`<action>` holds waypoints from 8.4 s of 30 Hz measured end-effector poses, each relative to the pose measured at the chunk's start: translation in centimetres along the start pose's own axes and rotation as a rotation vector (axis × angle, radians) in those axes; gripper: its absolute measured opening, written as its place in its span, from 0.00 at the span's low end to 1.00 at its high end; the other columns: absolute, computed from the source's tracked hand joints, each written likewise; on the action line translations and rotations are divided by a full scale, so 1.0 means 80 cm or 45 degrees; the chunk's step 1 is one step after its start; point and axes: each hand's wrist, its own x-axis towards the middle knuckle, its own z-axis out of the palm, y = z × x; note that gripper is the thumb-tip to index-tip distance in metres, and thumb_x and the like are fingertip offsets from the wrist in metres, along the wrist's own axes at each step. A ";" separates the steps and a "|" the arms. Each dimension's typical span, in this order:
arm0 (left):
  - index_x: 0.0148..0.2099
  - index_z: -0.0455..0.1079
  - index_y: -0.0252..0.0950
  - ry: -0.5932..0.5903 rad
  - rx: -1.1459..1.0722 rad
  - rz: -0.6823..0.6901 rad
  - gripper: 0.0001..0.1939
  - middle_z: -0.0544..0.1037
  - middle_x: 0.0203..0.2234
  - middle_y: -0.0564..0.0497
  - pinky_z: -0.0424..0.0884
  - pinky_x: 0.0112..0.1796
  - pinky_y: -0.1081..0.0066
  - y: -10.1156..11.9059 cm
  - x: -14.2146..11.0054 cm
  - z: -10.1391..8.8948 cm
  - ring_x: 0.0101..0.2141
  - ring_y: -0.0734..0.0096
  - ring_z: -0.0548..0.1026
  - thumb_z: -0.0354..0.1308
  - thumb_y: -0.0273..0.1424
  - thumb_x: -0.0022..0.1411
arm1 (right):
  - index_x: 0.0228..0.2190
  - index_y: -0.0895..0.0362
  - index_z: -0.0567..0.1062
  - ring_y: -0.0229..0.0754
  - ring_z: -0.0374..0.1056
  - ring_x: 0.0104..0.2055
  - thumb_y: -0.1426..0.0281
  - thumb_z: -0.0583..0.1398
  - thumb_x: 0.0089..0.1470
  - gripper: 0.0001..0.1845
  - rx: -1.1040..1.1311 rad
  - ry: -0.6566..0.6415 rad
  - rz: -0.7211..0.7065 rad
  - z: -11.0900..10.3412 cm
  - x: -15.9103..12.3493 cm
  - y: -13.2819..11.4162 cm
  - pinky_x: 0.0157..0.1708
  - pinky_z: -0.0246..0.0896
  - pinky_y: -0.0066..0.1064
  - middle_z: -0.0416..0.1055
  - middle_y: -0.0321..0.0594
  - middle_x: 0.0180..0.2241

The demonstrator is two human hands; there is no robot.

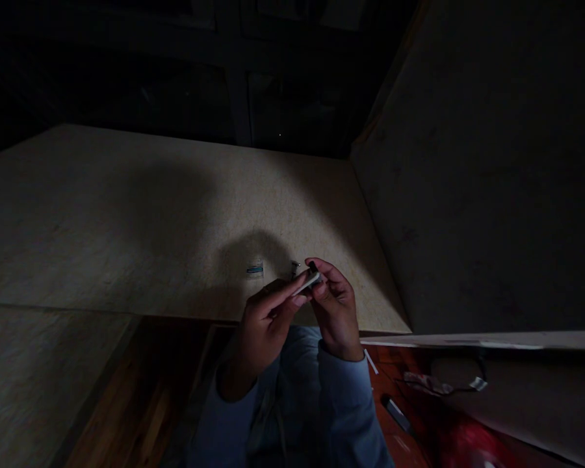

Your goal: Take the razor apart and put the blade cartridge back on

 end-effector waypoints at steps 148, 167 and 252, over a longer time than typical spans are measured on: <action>0.25 0.64 0.36 -0.357 0.096 -0.379 0.24 0.61 0.19 0.56 0.55 0.25 0.73 0.012 0.005 0.002 0.23 0.74 0.59 0.53 0.49 0.65 | 0.47 0.53 0.80 0.36 0.61 0.26 0.53 0.70 0.49 0.27 -0.336 -0.168 -0.099 -0.048 0.000 0.012 0.26 0.61 0.27 0.71 0.36 0.29; 0.43 0.67 0.35 -0.319 -0.538 -0.670 0.27 0.73 0.20 0.54 0.60 0.20 0.75 -0.035 0.002 0.062 0.18 0.76 0.68 0.62 0.54 0.56 | 0.45 0.56 0.76 0.38 0.67 0.30 0.60 0.69 0.49 0.23 -0.816 0.133 0.005 -0.140 -0.036 -0.022 0.29 0.65 0.28 0.71 0.35 0.29; 0.41 0.77 0.35 0.294 -0.952 -0.717 0.16 0.82 0.43 0.47 0.68 0.54 0.64 -0.054 -0.004 0.113 0.51 0.61 0.76 0.72 0.32 0.49 | 0.44 0.58 0.81 0.39 0.71 0.27 0.63 0.55 0.66 0.17 -1.735 -0.004 -0.294 -0.071 -0.067 -0.013 0.29 0.64 0.28 0.76 0.43 0.30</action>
